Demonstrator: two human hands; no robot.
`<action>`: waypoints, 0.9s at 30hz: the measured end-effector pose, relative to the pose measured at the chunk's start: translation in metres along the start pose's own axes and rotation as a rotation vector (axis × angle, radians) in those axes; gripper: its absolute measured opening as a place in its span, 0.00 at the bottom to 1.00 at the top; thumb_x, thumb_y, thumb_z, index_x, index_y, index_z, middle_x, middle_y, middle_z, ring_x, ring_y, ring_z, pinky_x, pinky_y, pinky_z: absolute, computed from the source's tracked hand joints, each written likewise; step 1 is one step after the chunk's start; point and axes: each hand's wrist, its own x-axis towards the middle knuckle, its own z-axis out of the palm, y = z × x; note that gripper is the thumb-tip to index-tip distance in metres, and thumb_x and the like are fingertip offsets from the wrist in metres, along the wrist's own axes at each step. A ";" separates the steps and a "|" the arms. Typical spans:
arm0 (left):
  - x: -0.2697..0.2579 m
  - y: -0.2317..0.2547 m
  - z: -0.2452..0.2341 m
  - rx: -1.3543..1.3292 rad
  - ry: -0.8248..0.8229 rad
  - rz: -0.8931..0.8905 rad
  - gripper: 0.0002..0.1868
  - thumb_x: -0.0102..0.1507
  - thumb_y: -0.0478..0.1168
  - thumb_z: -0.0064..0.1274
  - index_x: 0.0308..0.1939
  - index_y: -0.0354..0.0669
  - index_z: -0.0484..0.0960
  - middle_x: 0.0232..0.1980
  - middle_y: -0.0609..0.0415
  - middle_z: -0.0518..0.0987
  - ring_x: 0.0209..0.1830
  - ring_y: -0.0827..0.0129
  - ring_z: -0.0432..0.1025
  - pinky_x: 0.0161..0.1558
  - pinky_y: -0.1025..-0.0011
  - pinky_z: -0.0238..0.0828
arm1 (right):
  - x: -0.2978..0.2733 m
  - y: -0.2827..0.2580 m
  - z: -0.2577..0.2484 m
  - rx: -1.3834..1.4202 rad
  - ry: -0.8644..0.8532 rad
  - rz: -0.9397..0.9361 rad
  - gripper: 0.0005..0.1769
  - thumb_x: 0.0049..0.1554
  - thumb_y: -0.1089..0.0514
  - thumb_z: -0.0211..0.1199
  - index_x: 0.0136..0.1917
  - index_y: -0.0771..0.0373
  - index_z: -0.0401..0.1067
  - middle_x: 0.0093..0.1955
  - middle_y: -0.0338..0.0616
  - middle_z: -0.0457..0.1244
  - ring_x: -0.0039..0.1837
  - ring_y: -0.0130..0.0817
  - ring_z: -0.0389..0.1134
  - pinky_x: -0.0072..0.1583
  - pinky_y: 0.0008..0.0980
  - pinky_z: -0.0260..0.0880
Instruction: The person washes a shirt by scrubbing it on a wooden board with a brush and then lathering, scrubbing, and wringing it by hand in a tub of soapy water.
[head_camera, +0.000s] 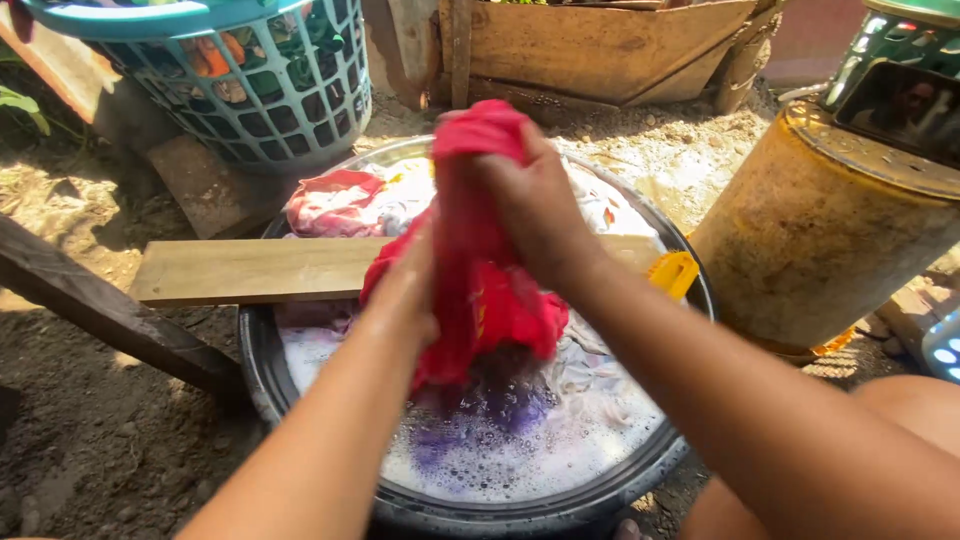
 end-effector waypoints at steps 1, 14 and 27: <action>0.003 -0.024 0.003 -0.107 -0.018 0.022 0.33 0.64 0.61 0.43 0.65 0.43 0.74 0.61 0.51 0.80 0.64 0.62 0.73 0.65 0.58 0.69 | -0.012 0.002 0.007 -0.005 0.006 0.001 0.13 0.59 0.58 0.62 0.57 0.62 0.73 0.49 0.39 0.70 0.49 0.27 0.71 0.50 0.29 0.75; -0.045 0.015 0.065 0.716 0.198 -0.494 0.25 0.67 0.51 0.50 0.61 0.37 0.75 0.58 0.43 0.79 0.54 0.61 0.77 0.61 0.54 0.74 | 0.011 0.054 -0.118 -0.880 0.247 -0.355 0.19 0.62 0.53 0.68 0.57 0.69 0.69 0.48 0.50 0.69 0.49 0.34 0.70 0.53 0.33 0.72; -0.070 0.039 0.043 0.486 0.076 -0.425 0.27 0.65 0.56 0.43 0.64 0.49 0.75 0.60 0.53 0.82 0.61 0.61 0.74 0.66 0.55 0.68 | -0.007 0.009 -0.100 -0.789 -0.166 0.494 0.41 0.49 0.44 0.75 0.72 0.55 0.68 0.75 0.48 0.62 0.74 0.37 0.60 0.68 0.39 0.62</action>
